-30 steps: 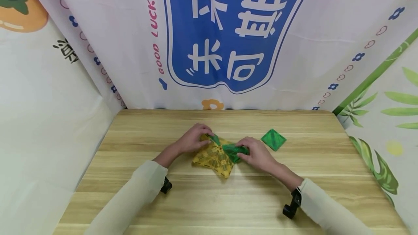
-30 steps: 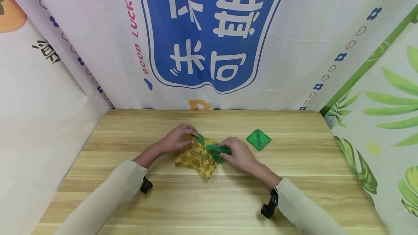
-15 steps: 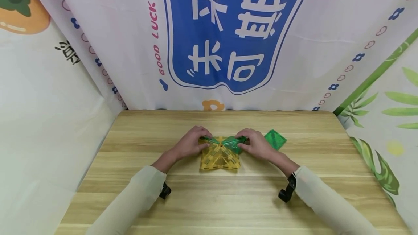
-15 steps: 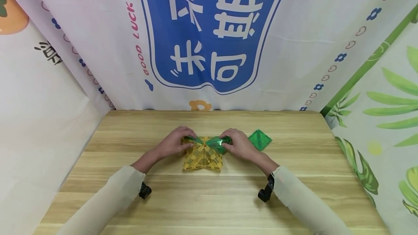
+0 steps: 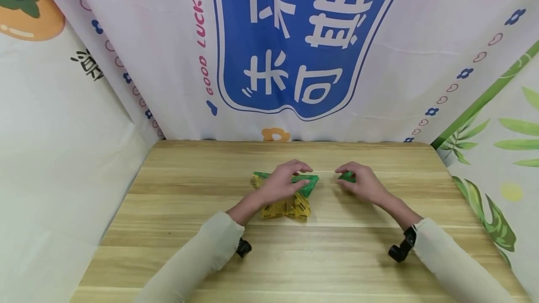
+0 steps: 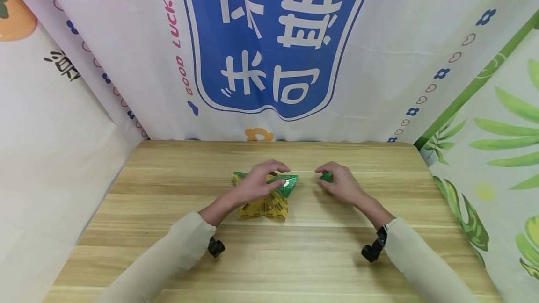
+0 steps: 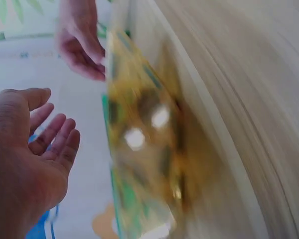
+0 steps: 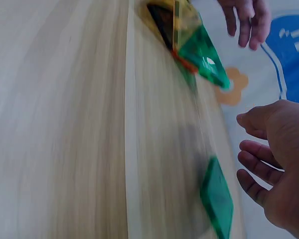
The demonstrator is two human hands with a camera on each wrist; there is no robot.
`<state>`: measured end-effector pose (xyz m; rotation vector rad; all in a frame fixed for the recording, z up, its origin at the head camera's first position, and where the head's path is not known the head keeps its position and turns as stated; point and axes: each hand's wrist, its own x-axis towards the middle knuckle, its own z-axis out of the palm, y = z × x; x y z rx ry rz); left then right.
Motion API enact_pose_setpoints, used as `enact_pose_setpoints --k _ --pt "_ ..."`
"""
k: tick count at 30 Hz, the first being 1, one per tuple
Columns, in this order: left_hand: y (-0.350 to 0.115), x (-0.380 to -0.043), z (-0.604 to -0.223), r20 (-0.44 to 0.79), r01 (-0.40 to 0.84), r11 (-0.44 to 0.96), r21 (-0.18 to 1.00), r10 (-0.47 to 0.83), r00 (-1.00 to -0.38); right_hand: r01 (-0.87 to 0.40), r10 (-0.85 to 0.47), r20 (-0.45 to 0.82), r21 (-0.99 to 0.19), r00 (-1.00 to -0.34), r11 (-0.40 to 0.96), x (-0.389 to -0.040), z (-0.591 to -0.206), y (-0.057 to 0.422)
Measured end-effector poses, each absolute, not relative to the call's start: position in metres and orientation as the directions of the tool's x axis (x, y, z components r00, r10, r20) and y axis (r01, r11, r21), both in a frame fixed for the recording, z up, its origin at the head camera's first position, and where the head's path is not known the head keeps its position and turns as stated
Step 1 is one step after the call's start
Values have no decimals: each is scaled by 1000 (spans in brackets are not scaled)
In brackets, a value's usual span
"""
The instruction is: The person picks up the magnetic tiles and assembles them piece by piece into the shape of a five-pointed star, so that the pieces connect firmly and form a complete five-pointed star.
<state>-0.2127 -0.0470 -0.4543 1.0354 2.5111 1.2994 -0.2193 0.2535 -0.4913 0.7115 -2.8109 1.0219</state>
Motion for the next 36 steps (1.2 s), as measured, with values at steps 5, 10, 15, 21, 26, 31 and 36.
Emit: enact_pose_setpoints --k 5,10,15,21,26,31,36 --pt "-11 -206 -449 122 448 381 808 637 -762 -392 -351 189 -583 -917 712 -219 -493 282" --pt "19 -198 -451 32 341 386 857 622 -783 -344 -303 169 -576 -938 742 -218 -500 303" --pt "40 -194 -456 -63 211 397 893 575 -815 -297 -264 142 -565 -954 769 -218 -507 313" --pt "60 -191 -465 -163 68 412 909 501 -850 -284 -249 140 -549 -958 786 -219 -515 317" --pt "71 -193 -469 -233 -40 418 907 423 -876 -272 -242 129 -565 -962 779 -217 -519 317" --pt "75 -195 -475 -268 -95 415 905 382 -885 -261 -231 126 -585 -965 768 -214 -521 316" --pt "78 -195 -480 -285 -122 414 902 361 -888 -239 -221 106 -608 -969 757 -208 -519 316"
